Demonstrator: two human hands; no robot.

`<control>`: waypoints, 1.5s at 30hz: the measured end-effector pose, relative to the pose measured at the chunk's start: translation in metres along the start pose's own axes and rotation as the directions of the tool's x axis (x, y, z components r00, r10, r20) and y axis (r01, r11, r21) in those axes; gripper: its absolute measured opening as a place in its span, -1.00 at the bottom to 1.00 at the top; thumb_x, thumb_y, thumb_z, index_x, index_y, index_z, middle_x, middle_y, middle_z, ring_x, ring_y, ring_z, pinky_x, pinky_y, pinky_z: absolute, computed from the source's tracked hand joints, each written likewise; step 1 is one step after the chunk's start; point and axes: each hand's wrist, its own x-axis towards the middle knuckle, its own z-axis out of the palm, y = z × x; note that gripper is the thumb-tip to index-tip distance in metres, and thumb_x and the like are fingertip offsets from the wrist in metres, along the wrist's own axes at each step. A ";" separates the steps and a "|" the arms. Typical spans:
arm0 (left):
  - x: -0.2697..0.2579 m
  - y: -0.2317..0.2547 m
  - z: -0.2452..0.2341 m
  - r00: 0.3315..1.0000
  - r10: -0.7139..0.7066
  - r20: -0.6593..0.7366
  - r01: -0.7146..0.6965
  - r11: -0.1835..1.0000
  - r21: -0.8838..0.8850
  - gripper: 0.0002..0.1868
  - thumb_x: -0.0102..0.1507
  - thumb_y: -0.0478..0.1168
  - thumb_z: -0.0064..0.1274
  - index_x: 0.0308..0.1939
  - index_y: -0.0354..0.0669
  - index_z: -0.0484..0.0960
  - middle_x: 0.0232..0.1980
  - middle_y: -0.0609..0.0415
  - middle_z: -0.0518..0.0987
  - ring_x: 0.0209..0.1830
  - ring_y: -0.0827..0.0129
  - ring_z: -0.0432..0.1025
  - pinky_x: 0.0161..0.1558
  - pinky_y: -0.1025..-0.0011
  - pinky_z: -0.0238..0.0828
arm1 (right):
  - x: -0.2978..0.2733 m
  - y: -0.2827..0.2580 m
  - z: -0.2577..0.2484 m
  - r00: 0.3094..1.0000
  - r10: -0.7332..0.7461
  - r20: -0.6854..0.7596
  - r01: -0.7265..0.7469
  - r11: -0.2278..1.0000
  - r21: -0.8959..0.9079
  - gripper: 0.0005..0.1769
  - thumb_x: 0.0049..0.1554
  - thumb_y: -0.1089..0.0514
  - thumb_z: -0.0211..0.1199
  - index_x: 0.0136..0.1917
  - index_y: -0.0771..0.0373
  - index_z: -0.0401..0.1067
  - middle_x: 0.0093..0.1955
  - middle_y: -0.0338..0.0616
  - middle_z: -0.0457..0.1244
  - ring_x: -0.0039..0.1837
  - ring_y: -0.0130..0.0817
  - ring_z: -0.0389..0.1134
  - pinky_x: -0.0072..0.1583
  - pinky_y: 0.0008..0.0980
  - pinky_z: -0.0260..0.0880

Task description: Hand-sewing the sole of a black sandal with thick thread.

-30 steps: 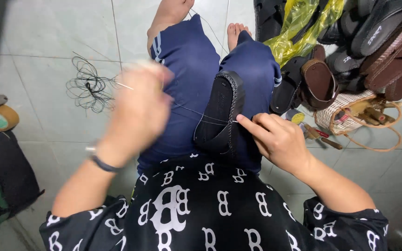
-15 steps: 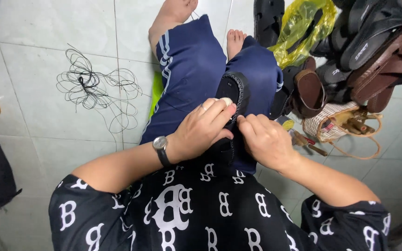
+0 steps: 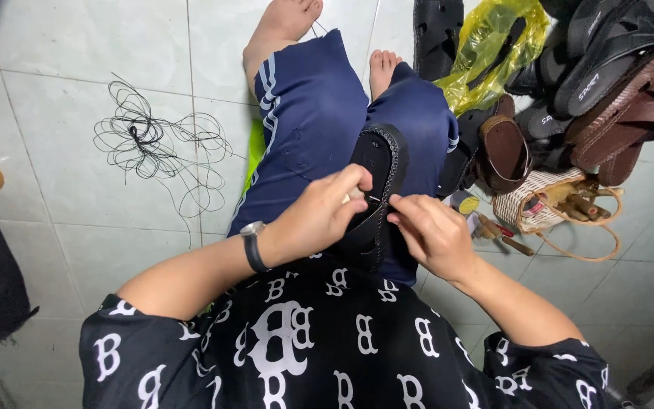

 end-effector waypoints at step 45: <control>0.000 0.012 0.020 0.939 0.327 -0.108 -0.260 0.878 0.402 -0.39 0.09 -0.05 0.24 0.19 -0.08 0.49 -0.40 0.08 0.44 -0.29 0.19 0.37 -0.21 0.36 0.40 | -0.038 0.011 0.028 0.963 0.241 -0.119 -0.202 0.942 0.268 -0.48 0.12 0.08 0.19 0.31 0.27 0.22 -0.23 -0.23 0.32 -0.25 -0.16 0.37 -0.21 -0.28 0.36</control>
